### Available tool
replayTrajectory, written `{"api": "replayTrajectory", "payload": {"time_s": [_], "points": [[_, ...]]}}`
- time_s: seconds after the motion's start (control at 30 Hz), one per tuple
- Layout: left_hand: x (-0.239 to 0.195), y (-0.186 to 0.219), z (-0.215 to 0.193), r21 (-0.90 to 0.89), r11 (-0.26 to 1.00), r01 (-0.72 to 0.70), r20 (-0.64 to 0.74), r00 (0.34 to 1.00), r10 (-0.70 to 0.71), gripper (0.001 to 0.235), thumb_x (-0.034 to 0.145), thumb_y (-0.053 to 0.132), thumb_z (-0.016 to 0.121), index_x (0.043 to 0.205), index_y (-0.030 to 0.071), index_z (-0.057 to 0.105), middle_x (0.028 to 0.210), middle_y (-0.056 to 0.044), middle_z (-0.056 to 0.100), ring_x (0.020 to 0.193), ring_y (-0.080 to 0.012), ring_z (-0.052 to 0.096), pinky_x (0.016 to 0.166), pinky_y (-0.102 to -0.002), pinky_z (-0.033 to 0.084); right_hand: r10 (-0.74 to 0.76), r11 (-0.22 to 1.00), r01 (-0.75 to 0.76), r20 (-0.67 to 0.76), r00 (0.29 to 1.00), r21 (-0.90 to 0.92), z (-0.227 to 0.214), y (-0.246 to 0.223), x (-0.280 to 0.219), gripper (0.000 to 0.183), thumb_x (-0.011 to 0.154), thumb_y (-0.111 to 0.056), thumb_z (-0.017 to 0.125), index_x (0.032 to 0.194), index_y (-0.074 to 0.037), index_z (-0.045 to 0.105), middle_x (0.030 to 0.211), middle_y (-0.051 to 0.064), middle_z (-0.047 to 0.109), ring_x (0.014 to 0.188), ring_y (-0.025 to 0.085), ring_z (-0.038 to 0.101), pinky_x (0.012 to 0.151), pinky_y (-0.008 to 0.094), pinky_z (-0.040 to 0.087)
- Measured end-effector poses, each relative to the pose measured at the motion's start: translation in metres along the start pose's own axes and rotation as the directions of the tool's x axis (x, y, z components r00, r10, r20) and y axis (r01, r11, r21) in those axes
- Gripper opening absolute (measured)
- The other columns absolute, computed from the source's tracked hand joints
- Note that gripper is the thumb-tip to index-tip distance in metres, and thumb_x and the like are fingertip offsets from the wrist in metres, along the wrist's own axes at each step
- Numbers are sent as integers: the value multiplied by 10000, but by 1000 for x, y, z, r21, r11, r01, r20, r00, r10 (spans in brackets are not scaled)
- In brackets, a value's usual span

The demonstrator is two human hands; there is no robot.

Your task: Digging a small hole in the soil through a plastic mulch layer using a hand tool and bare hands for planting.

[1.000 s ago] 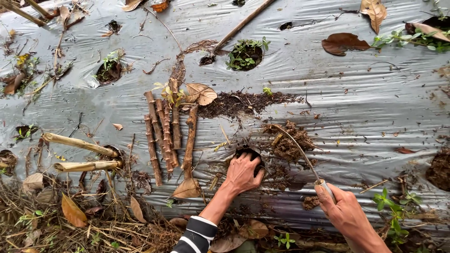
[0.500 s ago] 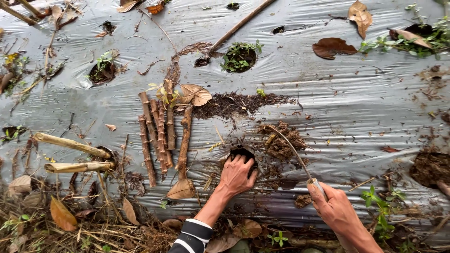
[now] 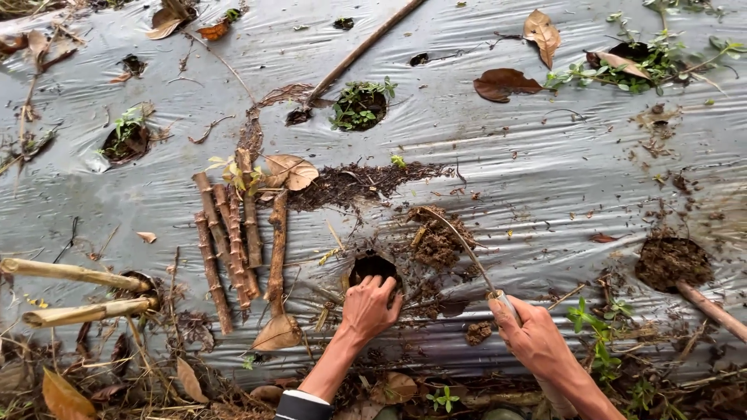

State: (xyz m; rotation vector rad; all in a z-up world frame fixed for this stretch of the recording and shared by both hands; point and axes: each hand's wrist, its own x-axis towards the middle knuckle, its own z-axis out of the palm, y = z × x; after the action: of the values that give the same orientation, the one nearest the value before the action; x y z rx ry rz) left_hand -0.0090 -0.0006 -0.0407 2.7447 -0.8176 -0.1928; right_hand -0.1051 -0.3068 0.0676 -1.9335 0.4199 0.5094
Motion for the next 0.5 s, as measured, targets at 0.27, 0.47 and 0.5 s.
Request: {"api": "replayTrajectory", "payload": {"time_s": [0.27, 0.47, 0.5], "points": [[22, -1, -26, -69, 997, 40, 1, 999, -40, 277, 973, 376, 576, 952, 119, 677, 681, -39, 647, 552, -154, 588, 449, -369, 510, 58, 998, -58, -49, 997, 3, -12, 0, 0, 483, 959, -513, 504, 743, -95, 612, 599, 41, 604, 488, 147, 537, 465, 292, 491], [70, 25, -71, -177, 981, -76, -269, 963, 27, 253, 996, 393, 602, 938, 154, 661, 797, -28, 703, 645, -131, 617, 597, -341, 496, 74, 993, -65, -90, 993, 95, -26, 15, 6, 452, 998, -440, 510, 769, -67, 625, 554, 51, 573, 438, 155, 504, 373, 295, 466], [80, 33, -79, -243, 954, -176, -359, 930, 80, 211, 991, 345, 642, 954, 138, 653, 843, -57, 712, 710, -167, 650, 672, -359, 527, 67, 990, -52, -112, 991, 131, -29, 17, 7, 448, 1007, -418, 521, 759, -57, 614, 527, 47, 549, 407, 152, 492, 334, 288, 468]]}}
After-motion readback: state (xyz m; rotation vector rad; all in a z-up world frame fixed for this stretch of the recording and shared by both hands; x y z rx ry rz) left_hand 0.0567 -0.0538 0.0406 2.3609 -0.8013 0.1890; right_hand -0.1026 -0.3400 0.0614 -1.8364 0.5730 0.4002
